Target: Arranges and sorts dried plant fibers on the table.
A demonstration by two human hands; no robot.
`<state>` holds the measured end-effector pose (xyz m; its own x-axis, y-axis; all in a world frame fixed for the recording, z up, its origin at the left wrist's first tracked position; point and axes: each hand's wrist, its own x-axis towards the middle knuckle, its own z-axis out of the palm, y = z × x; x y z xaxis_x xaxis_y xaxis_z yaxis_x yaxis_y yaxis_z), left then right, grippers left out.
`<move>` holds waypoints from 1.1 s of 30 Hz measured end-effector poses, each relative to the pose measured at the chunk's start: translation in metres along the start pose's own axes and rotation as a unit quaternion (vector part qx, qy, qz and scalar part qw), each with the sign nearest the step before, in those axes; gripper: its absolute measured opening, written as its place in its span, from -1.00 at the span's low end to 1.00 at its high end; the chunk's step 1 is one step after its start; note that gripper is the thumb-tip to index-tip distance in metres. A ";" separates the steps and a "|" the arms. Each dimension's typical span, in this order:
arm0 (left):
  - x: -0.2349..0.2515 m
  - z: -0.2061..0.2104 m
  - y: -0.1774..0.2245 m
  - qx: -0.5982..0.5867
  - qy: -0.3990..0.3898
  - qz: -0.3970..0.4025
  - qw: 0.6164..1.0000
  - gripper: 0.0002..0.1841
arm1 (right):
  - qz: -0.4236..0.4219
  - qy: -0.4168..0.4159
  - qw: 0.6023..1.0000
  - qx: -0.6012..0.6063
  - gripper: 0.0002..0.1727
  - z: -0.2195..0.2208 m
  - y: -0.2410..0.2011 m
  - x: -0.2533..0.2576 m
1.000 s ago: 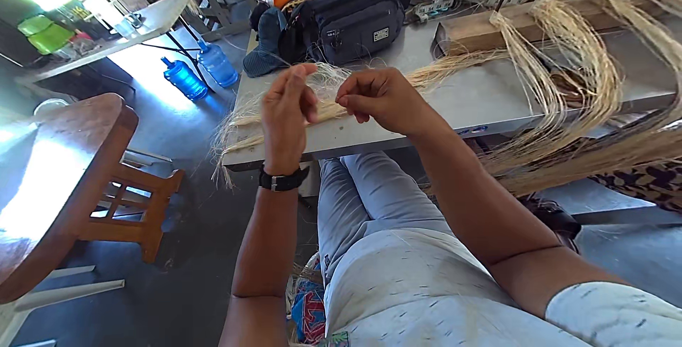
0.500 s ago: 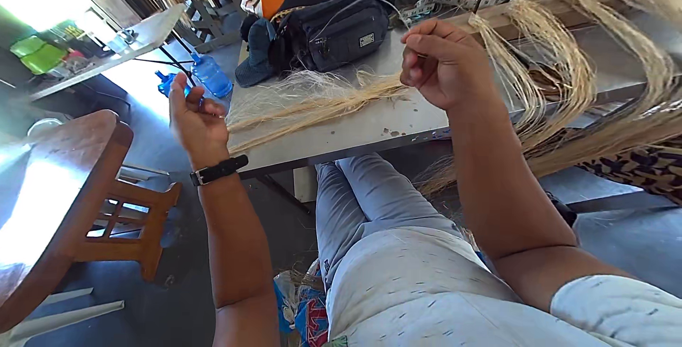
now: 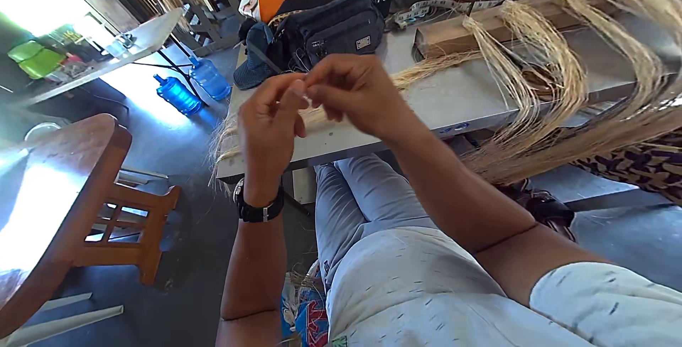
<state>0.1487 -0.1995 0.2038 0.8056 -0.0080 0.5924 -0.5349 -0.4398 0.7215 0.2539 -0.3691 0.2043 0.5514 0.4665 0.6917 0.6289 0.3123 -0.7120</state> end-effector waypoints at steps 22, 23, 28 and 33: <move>-0.043 -0.072 -0.119 -0.387 0.306 -0.162 0.855 -0.76 | 0.113 -0.049 0.907 -0.403 -0.68 -0.066 0.106 -0.021; -0.045 -0.075 -0.121 -0.385 0.307 -0.157 0.856 -0.75 | 0.131 -0.070 0.895 -0.421 -0.63 -0.071 0.111 -0.024; -0.055 -0.103 -0.123 -0.362 0.374 -0.154 0.840 -0.75 | 0.228 -0.169 0.835 -0.471 -0.40 -0.069 0.143 -0.038; -0.096 -0.174 -0.117 -0.279 0.457 -0.134 0.834 -0.70 | 0.304 -0.190 0.800 -0.482 -0.23 -0.061 0.166 -0.041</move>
<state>0.0899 0.0087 0.1246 0.5218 0.8228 0.2254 -0.6072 0.1725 0.7756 0.3693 -0.3867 0.0652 0.8243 0.5650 0.0365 0.5399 -0.7649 -0.3514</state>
